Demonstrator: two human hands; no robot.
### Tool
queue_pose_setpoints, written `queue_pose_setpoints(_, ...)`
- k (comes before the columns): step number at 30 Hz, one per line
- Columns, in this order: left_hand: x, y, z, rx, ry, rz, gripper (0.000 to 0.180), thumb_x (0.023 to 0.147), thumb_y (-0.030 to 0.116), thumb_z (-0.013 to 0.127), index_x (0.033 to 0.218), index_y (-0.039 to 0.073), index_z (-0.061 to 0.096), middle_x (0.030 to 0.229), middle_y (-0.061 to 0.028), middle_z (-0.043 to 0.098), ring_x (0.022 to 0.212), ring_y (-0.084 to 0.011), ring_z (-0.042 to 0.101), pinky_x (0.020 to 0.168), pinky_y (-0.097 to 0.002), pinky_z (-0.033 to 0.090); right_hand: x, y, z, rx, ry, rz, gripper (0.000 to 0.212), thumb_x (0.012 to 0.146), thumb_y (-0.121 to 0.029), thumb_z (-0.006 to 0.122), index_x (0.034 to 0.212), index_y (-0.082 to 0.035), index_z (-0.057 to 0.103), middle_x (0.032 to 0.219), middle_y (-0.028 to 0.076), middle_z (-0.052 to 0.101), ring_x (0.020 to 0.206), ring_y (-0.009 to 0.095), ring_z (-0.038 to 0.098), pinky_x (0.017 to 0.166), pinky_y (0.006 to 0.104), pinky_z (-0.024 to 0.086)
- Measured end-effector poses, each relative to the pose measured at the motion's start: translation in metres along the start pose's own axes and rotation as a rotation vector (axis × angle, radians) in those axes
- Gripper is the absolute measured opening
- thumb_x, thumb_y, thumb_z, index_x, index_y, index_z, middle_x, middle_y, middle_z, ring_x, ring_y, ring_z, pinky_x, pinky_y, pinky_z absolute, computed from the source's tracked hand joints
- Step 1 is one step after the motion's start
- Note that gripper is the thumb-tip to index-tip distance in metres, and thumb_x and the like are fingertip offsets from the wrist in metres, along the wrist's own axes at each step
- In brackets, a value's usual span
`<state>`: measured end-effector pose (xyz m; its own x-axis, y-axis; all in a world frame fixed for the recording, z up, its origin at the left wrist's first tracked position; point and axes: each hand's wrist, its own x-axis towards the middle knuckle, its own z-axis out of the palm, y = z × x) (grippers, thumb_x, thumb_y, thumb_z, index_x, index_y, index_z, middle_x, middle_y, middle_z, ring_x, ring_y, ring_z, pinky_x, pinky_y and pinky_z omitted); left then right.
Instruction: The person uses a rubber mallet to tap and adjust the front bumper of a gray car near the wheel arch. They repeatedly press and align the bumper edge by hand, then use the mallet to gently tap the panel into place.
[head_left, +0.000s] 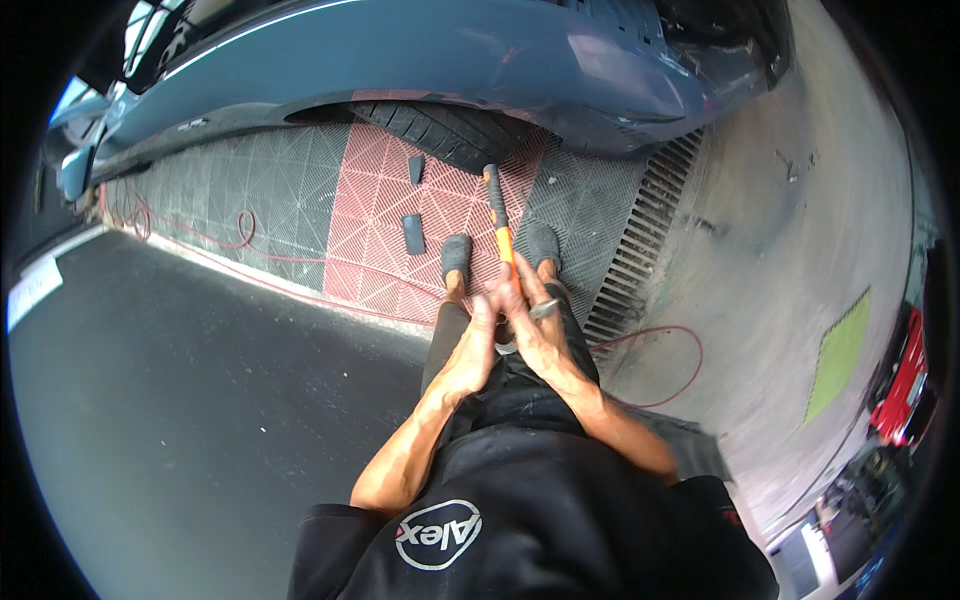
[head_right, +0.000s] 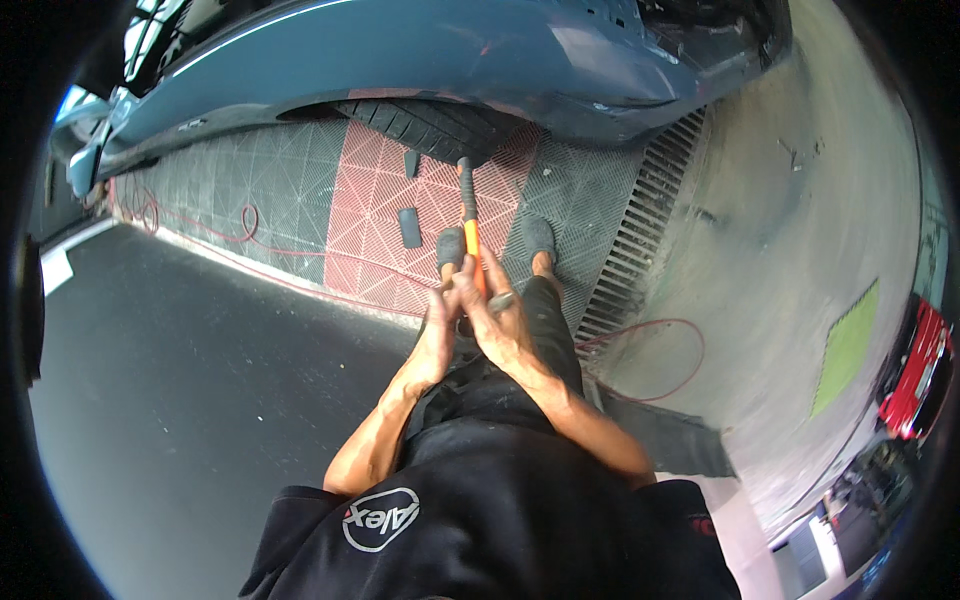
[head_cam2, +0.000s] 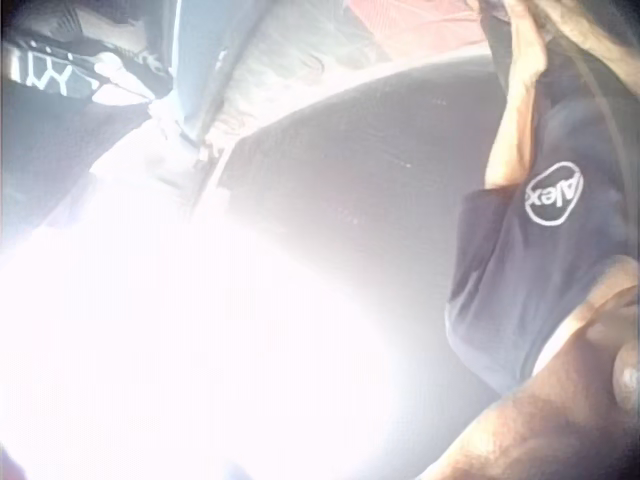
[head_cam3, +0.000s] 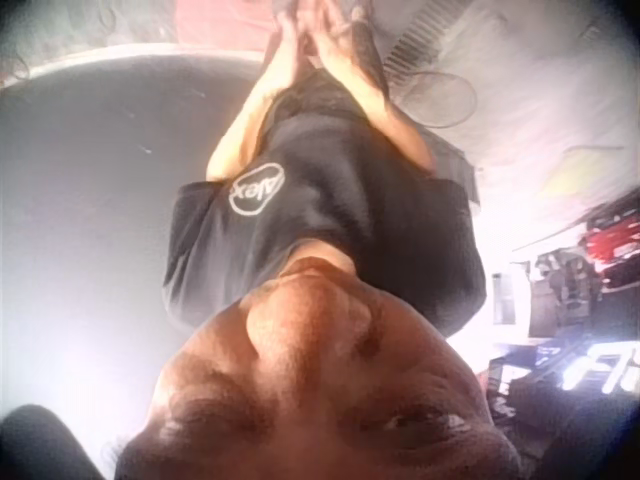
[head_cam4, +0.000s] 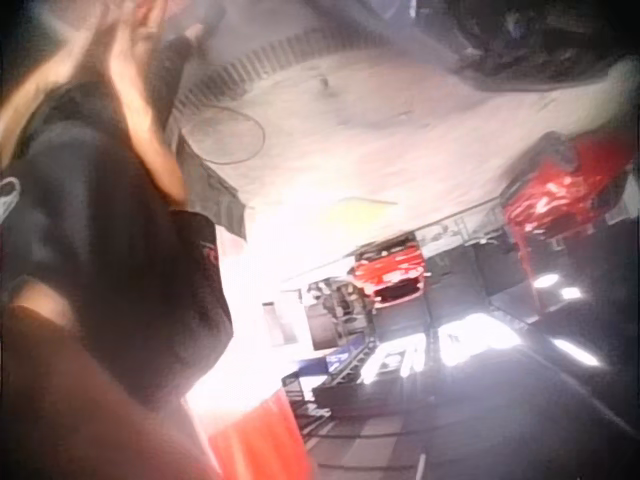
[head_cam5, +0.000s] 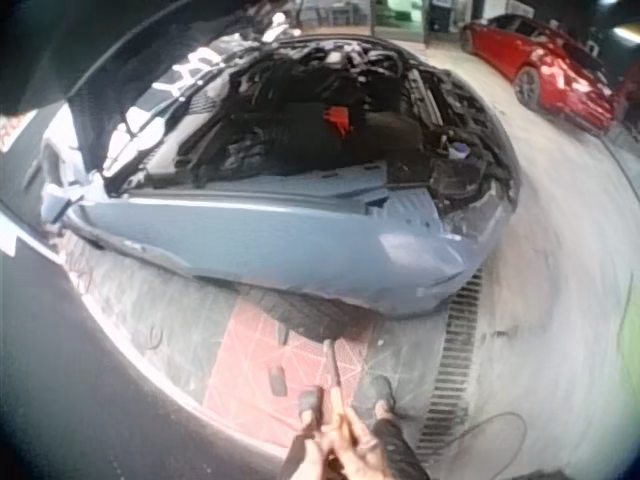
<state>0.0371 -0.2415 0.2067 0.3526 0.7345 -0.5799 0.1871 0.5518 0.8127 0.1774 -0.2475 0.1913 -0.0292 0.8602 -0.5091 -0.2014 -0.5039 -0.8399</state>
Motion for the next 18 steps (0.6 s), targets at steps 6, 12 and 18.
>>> queue_pose_setpoints(6,0.085,-0.010,-0.096,-0.142,0.399,-0.008,0.076,0.108,0.063,0.035,0.111,-0.004,0.071,0.095,-0.0120,0.073,0.094,-0.0223,0.065,0.097,-0.0417,0.048,-0.001,0.024,0.043,0.354,0.313,0.017,0.049,0.108,-0.016,0.054,0.155,-0.004,0.045,0.112,0.007,0.062,0.067,0.010,0.059,0.063,0.0230,0.052)
queue_pose_setpoints(12,0.233,0.001,-0.154,-0.889,0.325,0.142,0.096,0.104,0.072,0.015,0.156,-0.006,0.030,0.149,-0.0243,0.050,0.131,-0.0368,0.056,0.113,-0.0480,0.043,0.003,0.055,0.061,0.202,0.427,-0.184,0.054,0.105,-0.019,0.063,0.153,0.001,0.047,0.085,0.001,0.062,0.060,0.001,0.047,0.053,0.0178,0.039)
queue_pose_setpoints(18,0.306,-0.005,-0.152,-1.108,0.286,0.267,0.109,0.097,0.082,0.015,0.159,-0.008,0.021,0.163,-0.0291,0.026,0.144,-0.0457,0.040,0.122,-0.0603,0.031,0.035,0.071,0.072,0.277,0.498,-0.233,0.043,0.107,-0.018,0.059,0.146,0.001,0.057,0.089,0.002,0.062,0.060,0.001,0.045,0.052,0.0188,0.038)
